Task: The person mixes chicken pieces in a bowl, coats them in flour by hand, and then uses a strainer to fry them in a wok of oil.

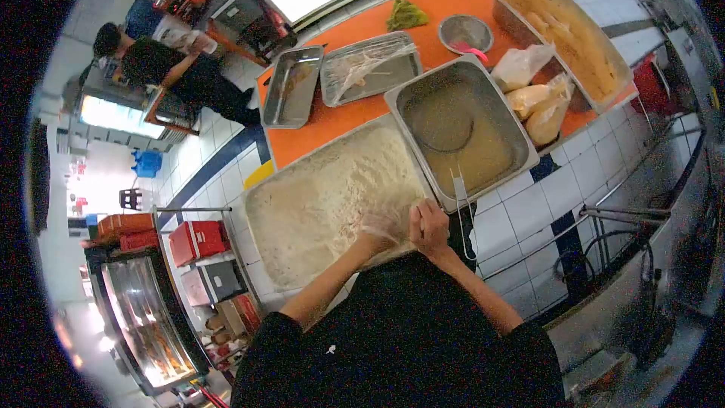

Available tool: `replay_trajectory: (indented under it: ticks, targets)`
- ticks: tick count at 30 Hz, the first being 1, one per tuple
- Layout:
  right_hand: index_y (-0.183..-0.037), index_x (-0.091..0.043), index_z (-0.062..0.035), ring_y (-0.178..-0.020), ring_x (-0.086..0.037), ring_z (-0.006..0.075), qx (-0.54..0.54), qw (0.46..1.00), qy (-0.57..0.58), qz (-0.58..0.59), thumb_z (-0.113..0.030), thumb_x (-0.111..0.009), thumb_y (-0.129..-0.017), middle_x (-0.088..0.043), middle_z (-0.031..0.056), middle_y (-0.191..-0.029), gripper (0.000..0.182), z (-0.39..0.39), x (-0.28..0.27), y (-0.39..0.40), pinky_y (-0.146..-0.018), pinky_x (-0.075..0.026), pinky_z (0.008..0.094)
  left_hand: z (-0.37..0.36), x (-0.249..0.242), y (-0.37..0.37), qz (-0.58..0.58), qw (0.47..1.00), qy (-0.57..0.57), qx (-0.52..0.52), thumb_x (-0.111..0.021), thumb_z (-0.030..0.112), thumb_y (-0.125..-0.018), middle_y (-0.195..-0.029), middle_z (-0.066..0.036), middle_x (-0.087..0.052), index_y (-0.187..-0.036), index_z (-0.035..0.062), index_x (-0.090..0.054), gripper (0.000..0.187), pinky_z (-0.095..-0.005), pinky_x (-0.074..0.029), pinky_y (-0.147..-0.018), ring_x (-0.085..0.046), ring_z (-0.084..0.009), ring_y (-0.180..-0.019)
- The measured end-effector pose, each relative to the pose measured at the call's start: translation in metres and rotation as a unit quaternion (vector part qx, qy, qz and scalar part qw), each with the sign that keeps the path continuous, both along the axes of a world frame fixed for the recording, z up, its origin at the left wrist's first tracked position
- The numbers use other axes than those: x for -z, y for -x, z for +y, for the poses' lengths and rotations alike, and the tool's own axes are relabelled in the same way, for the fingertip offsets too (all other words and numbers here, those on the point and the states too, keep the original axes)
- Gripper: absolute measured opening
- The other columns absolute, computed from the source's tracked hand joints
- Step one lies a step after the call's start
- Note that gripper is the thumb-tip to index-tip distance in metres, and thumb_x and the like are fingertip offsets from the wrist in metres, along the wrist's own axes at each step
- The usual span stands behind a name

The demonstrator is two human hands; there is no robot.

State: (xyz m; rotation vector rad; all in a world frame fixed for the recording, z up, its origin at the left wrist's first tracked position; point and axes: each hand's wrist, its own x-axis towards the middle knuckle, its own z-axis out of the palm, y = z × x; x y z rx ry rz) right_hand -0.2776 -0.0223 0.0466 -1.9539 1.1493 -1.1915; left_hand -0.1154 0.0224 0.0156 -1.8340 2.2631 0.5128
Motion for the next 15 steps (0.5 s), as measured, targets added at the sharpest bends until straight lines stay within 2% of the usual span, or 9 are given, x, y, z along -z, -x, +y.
replay_trajectory:
  ticks: [1, 3, 4, 6, 7, 9, 13, 15]
  targets:
    - [-0.075, -0.049, 0.0014, -0.059, -0.050, 0.0347, -0.002, 1.000, 0.000, 0.007, -0.007, -0.047, -0.092, -0.048, 0.0166, -0.068, 0.020, -0.001, 0.000, 0.000, -0.055, -0.040, 0.0408, -0.006, 0.010, -0.008, 0.000, 1.000, 0.003, -0.007, -0.062, 0.030, -0.079, -0.113, -0.017, -0.063, -0.112, 0.0064, -0.061, 0.041, -0.0458, -0.048, -0.087, -0.060, -0.0356, -0.106]
    - [-0.076, -0.049, 0.0010, -0.059, -0.050, 0.0360, -0.003, 1.000, 0.008, 0.001, -0.009, -0.048, -0.091, -0.047, 0.0171, -0.069, 0.018, -0.003, 0.006, -0.001, -0.054, -0.040, 0.0422, -0.024, 0.028, -0.027, 0.105, 0.992, 0.053, -0.046, -0.061, 0.032, -0.080, -0.111, -0.017, -0.064, -0.110, 0.0078, -0.061, 0.038, -0.0465, -0.048, -0.087, -0.059, -0.0347, -0.105]
    - [-0.077, -0.049, 0.0007, -0.059, -0.049, 0.0374, 0.000, 1.000, 0.012, -0.008, -0.010, -0.049, -0.091, -0.046, 0.0177, -0.069, 0.017, -0.002, 0.008, 0.000, -0.053, -0.039, 0.0436, -0.032, 0.038, -0.036, 0.109, 0.991, 0.055, -0.056, -0.061, 0.032, -0.080, -0.111, -0.017, -0.064, -0.110, 0.0078, -0.061, 0.038, -0.0465, -0.048, -0.087, -0.059, -0.0347, -0.105]
    - [-0.077, -0.049, 0.0008, -0.059, -0.049, 0.0377, -0.008, 1.000, 0.009, -0.005, -0.009, -0.049, -0.091, -0.046, 0.0179, -0.069, 0.017, -0.002, 0.004, 0.000, -0.053, -0.039, 0.0438, -0.053, 0.049, -0.056, 0.159, 0.976, 0.112, -0.094, -0.062, 0.030, -0.080, -0.105, -0.018, -0.065, -0.107, 0.0113, -0.064, 0.033, -0.0478, -0.050, -0.083, -0.063, -0.0317, -0.097]
    - [-0.077, -0.048, 0.0009, -0.058, -0.049, 0.0379, -0.004, 1.000, 0.000, -0.003, -0.009, -0.049, -0.091, -0.045, 0.0181, -0.068, 0.017, -0.003, 0.002, 0.001, -0.053, -0.039, 0.0440, -0.056, 0.034, -0.060, 0.159, 0.976, 0.114, -0.094, -0.062, 0.030, -0.080, -0.105, -0.018, -0.065, -0.107, 0.0113, -0.064, 0.033, -0.0478, -0.050, -0.083, -0.063, -0.0317, -0.097]
    - [-0.077, -0.048, 0.0011, -0.059, -0.049, 0.0379, -0.003, 1.000, 0.001, -0.003, -0.009, -0.048, -0.091, -0.045, 0.0182, -0.068, 0.017, -0.005, 0.005, 0.002, -0.052, -0.039, 0.0441, -0.052, 0.004, -0.066, 0.052, 0.987, 0.032, -0.150, -0.060, 0.030, -0.083, -0.096, -0.017, -0.067, -0.100, 0.0132, -0.067, 0.024, -0.0486, -0.051, -0.076, -0.065, -0.0321, -0.087]
    - [-0.077, -0.047, 0.0012, -0.062, -0.050, 0.0383, -0.007, 1.000, -0.006, 0.002, -0.009, -0.049, -0.091, -0.046, 0.0186, -0.070, 0.017, -0.002, 0.007, 0.001, -0.053, -0.039, 0.0443, -0.021, -0.034, -0.077, 0.033, 0.987, 0.059, -0.145, -0.057, 0.029, -0.088, -0.088, -0.014, -0.068, -0.103, 0.0080, -0.068, 0.028, -0.0418, -0.052, -0.071, -0.064, -0.0334, -0.078]
    - [-0.078, -0.047, 0.0012, -0.063, -0.050, 0.0384, -0.004, 1.000, -0.009, 0.006, -0.010, -0.049, -0.091, -0.047, 0.0187, -0.071, 0.017, -0.001, 0.009, 0.001, -0.054, -0.039, 0.0442, -0.010, -0.063, -0.079, 0.218, 0.945, 0.148, -0.194, -0.056, 0.024, -0.090, -0.085, -0.015, -0.068, -0.104, 0.0064, -0.067, 0.025, -0.0399, -0.051, -0.065, -0.064, -0.0333, -0.073]
